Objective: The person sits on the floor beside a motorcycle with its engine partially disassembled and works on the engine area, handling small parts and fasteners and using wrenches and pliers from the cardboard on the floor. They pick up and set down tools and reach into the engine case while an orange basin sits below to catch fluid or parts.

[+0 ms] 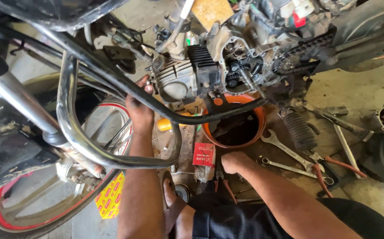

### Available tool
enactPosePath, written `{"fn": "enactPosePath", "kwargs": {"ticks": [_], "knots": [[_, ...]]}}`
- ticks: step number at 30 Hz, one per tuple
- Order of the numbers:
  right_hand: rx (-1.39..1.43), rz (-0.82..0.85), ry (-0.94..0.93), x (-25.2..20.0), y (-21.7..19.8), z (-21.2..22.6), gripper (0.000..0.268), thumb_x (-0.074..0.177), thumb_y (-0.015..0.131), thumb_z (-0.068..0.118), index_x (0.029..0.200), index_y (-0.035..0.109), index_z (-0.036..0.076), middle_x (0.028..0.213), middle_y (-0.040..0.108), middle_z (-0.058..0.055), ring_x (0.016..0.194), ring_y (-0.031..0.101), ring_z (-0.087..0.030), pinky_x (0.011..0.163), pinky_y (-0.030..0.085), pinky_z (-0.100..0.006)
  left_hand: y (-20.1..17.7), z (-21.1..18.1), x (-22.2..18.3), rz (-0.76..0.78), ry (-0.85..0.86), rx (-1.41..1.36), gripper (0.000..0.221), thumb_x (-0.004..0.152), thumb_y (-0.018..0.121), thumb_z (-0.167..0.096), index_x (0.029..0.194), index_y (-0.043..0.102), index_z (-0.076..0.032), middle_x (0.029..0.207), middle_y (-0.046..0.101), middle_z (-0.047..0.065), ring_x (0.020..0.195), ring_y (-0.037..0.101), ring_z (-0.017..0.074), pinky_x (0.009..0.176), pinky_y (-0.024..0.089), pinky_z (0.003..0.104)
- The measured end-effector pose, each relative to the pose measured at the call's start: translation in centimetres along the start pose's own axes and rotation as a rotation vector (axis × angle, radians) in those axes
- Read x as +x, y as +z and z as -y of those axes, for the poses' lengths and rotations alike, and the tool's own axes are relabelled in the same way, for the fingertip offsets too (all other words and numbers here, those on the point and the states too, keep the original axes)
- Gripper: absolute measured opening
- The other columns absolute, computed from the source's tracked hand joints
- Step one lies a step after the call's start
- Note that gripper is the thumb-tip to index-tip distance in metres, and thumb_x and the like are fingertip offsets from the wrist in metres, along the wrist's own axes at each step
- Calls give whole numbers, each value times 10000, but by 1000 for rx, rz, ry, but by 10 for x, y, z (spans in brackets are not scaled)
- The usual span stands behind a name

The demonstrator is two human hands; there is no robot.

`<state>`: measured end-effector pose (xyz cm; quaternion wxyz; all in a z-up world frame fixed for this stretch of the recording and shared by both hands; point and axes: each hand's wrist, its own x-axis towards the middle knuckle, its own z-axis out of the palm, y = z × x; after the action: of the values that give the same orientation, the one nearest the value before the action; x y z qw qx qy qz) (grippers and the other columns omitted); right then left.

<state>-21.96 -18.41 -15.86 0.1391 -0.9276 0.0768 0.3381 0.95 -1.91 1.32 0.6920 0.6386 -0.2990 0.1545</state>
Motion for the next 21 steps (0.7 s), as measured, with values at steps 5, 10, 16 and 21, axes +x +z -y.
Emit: {"fn": "enactPosePath", "kwargs": {"ticks": [5, 10, 16, 21], "knots": [[25, -31, -4, 11, 5, -12, 177, 950, 592, 105, 1049, 722, 35, 1032, 743, -127, 878, 709, -250, 769, 586, -409, 0, 0, 2, 11, 14, -187, 275, 923, 803, -37, 1143, 639, -16, 1264, 712, 151, 1191, 657, 214, 1056, 533, 352], [68, -22, 10, 19, 3, -12, 159, 936, 601, 96, 1019, 721, 33, 1018, 750, -130, 870, 725, -244, 759, 598, -411, -1, -28, 5, 27, -109, -162, 322, 869, 837, -51, 1131, 651, -31, 1229, 713, 148, 1153, 668, 221, 1018, 548, 361], [11, -40, 4, 30, 7, -14, 168, 931, 596, 103, 1008, 731, 40, 1009, 760, -129, 854, 724, -253, 749, 590, -417, -2, -13, -13, 49, -127, -76, 363, 942, 806, -97, 1197, 576, 18, 1271, 717, 185, 1194, 671, 253, 1053, 540, 376], [69, 29, 9, 32, 15, -23, 160, 945, 576, 105, 999, 702, 21, 1011, 776, -146, 871, 745, -240, 756, 631, -380, -32, 75, -81, 37, -10, 464, 538, 1160, 496, -369, 1448, 518, 86, 1291, 622, 221, 1205, 578, 306, 1037, 447, 419]]}}
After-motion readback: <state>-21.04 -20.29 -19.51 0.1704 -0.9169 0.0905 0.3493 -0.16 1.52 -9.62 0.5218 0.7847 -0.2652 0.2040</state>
